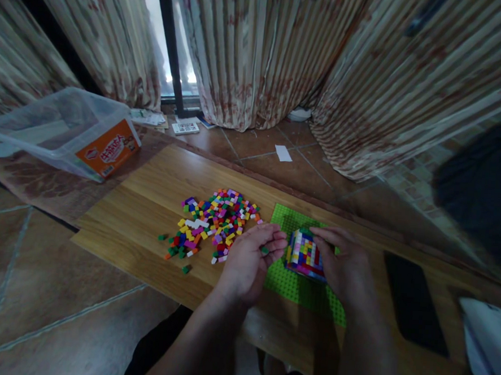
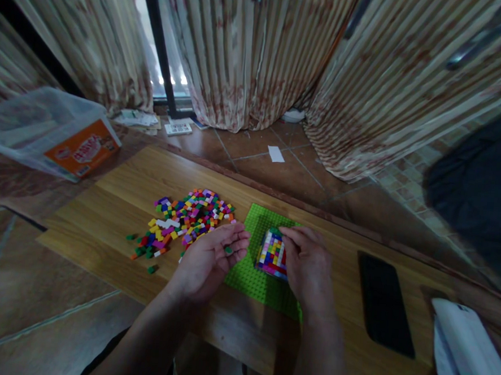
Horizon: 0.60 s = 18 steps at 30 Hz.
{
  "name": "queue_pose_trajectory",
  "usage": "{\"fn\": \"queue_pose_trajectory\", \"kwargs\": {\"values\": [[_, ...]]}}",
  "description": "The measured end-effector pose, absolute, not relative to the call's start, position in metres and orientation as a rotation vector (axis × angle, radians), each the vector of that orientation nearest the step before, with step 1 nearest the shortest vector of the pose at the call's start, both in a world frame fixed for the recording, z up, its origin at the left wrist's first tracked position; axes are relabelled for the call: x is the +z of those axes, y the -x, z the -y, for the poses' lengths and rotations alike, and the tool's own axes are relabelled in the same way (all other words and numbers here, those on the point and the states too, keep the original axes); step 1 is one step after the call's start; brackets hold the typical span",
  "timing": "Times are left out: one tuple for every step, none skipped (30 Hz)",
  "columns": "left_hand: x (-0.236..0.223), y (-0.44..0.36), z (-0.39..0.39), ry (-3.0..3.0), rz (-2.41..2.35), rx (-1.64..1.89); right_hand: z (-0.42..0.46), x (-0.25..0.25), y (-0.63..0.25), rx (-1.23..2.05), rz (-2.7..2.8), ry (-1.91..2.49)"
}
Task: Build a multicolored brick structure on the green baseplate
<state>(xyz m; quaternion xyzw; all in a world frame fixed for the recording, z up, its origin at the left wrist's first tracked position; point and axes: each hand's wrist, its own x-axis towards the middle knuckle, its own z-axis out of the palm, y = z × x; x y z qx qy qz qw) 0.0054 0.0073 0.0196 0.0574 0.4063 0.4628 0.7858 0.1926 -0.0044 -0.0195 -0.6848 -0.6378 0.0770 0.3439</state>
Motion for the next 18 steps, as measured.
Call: {"fn": "queue_pose_trajectory", "kwargs": {"values": [[0.0197, -0.0051, -0.0073, -0.123, -0.877, 0.997, 0.0042, -0.0201, -0.1926, 0.207, 1.650, 1.784], [0.0200, -0.0049, -0.0074, -0.121, -0.879, 0.997, 0.0042, -0.0203, -0.1925, 0.215, 1.643, 1.788], [0.0202, -0.0047, -0.0075, -0.118, -0.881, 0.997, 0.0043, -0.0203, -0.1922, 0.226, 1.636, 1.789], [0.0205, -0.0046, -0.0076, -0.115, -0.881, 0.998, 0.0045, -0.0200, -0.1918, 0.239, 1.622, 1.792], [0.0207, -0.0044, -0.0076, -0.113, -0.881, 0.999, 0.0046, -0.0195, -0.1913, 0.250, 1.603, 1.797], [0.0209, -0.0042, -0.0077, -0.112, -0.880, 0.998, 0.0047, -0.0190, -0.1907, 0.261, 1.584, 1.806], [0.0212, -0.0041, -0.0077, -0.112, -0.877, 0.999, 0.0047, -0.0184, -0.1901, 0.270, 1.565, 1.817], [0.0214, -0.0039, -0.0076, -0.114, -0.873, 1.001, 0.0045, -0.0178, -0.1894, 0.276, 1.545, 1.829], [0.0215, -0.0037, -0.0075, -0.115, -0.871, 1.003, 0.0042, -0.0173, -0.1888, 0.281, 1.529, 1.839], [0.0216, -0.0036, -0.0074, -0.115, -0.871, 1.003, 0.0038, -0.0169, -0.1884, 0.288, 1.512, 1.847], [0.0217, -0.0035, -0.0073, -0.114, -0.873, 1.003, 0.0033, -0.0165, -0.1882, 0.300, 1.497, 1.852], [0.0217, -0.0034, -0.0073, -0.113, -0.876, 1.003, 0.0027, -0.0162, -0.1883, 0.317, 1.482, 1.855], [0.0216, -0.0033, -0.0073, -0.111, -0.877, 1.001, 0.0019, -0.0160, -0.1887, 0.335, 1.470, 1.858], [0.0214, -0.0033, -0.0073, -0.110, -0.876, 0.999, 0.0012, -0.0159, -0.1893, 0.356, 1.463, 1.859], [0.0211, -0.0033, -0.0075, -0.109, -0.874, 0.999, 0.0005, -0.0159, -0.1902, 0.375, 1.457, 1.856], [0.0208, -0.0032, -0.0076, -0.108, -0.873, 0.999, -0.0003, -0.0160, -0.1912, 0.394, 1.454, 1.850], [0.0205, -0.0032, -0.0077, -0.108, -0.871, 1.000, -0.0009, -0.0162, -0.1922, 0.413, 1.453, 1.841], [0.0201, -0.0031, -0.0077, -0.109, -0.871, 1.000, -0.0015, -0.0165, -0.1932, 0.429, 1.449, 1.829]]}}
